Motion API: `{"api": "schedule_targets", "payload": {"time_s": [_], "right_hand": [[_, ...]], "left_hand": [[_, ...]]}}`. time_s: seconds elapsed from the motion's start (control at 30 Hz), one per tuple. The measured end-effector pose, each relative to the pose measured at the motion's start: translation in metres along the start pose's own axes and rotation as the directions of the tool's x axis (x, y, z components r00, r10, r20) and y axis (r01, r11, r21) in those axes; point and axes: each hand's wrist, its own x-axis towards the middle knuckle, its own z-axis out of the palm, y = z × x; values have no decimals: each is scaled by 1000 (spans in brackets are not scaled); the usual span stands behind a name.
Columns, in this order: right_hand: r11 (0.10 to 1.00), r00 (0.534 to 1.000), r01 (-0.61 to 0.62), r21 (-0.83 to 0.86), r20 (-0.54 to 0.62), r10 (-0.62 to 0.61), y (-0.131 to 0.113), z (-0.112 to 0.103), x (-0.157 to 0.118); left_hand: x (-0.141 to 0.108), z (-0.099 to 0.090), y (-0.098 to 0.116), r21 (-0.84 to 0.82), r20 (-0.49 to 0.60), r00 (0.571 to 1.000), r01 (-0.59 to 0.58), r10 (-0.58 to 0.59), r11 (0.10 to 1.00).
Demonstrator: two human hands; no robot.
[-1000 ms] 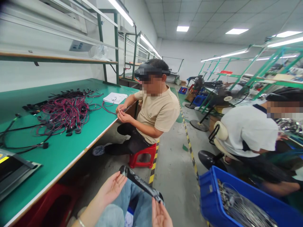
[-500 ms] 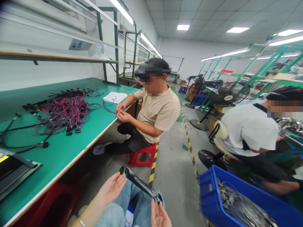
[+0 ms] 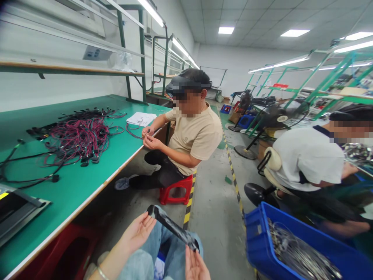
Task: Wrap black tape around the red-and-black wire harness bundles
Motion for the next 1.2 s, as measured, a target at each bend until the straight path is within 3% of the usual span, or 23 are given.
{"api": "schedule_targets", "payload": {"time_s": [0.87,1.07,1.2], "right_hand": [[999,998,-43,-17,-45,43,-3,-10,12],[994,994,-104,27,22,104,-5,-17,17],[998,997,-57,10,55,56,-1,-20,17]], "left_hand": [[9,-6,-2,6,-13,1000,2,-2,1000],[9,-7,-3,14,-16,1000,-20,21,1000],[9,-8,-3,28,-39,998,-39,40,999]]}}
